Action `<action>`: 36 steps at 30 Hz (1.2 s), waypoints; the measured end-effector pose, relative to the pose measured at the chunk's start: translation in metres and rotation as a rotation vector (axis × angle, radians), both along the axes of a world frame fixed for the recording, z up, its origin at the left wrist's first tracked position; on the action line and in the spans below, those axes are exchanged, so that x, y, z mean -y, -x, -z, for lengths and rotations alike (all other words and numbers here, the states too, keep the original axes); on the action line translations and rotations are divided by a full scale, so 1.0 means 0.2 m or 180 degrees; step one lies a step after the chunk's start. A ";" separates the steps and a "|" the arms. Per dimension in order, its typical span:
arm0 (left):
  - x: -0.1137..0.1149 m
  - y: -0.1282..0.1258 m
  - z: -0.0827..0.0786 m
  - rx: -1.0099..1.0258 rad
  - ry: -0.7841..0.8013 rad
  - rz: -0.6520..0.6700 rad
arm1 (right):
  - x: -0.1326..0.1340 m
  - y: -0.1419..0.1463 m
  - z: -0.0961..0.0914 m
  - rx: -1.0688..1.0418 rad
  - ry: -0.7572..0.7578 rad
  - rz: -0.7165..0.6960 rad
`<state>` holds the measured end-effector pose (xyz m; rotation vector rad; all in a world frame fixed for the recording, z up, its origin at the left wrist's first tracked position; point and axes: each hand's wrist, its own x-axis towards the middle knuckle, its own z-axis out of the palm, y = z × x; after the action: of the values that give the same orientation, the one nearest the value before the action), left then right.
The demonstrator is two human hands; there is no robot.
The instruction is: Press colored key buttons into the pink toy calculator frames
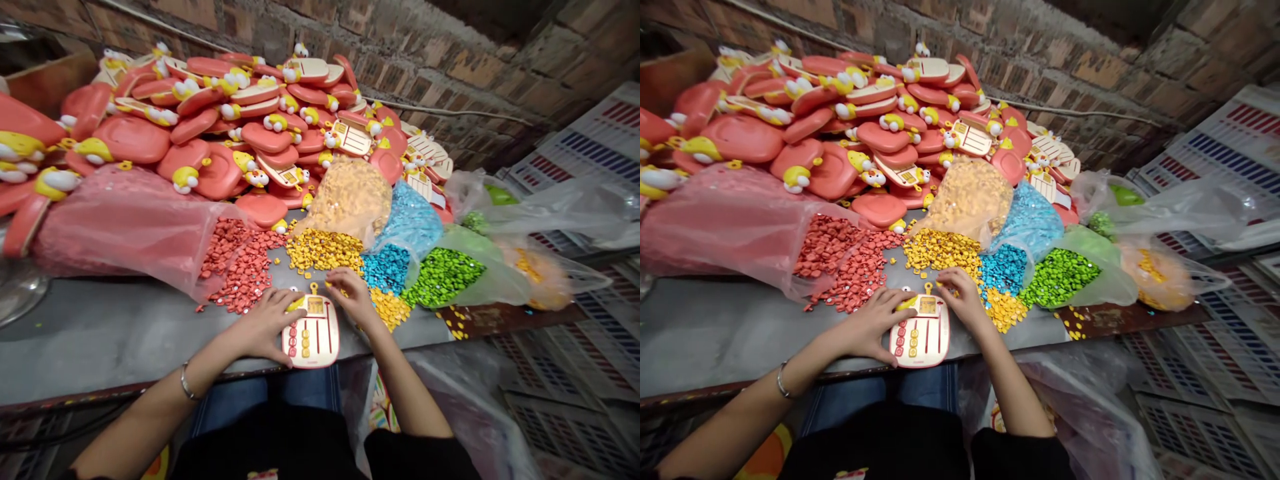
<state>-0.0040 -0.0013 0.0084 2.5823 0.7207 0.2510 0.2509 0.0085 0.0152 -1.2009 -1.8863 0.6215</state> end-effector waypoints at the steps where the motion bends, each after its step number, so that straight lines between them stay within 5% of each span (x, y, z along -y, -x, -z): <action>1: 0.00 0.00 0.00 0.0001 0.0001 -0.0026 | 0.04 -0.02 0.01 0.0049 0.0015 0.0058; 7: 0.00 -0.01 0.02 -0.0002 -0.0029 -0.0083 | 0.17 -0.01 0.12 0.0727 -0.0197 0.0059; 13: 0.00 -0.01 0.02 -0.0037 -0.0035 -0.0094 | 0.18 -0.01 0.12 0.1198 -0.0243 0.0008; 21: 0.00 -0.01 0.03 0.0001 -0.0044 -0.0109 | 0.20 -0.06 0.09 0.0818 -0.0007 -0.0555; 30: 0.00 -0.01 0.04 -0.0047 -0.0047 -0.0068 | 0.24 0.12 0.12 0.0107 0.0115 -0.0666; 32: 0.00 0.00 0.04 -0.0087 -0.0049 -0.0059 | 0.24 0.07 0.09 -0.0058 0.0104 -0.0340; 36: -0.01 0.00 0.04 -0.0183 -0.0023 -0.0022 | 0.25 -0.14 0.10 0.0124 -0.0020 0.0997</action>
<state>-0.0041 0.0001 0.0012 2.6038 0.7504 0.1824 0.2793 -0.0416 -0.0044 -1.4751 -1.6811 0.4230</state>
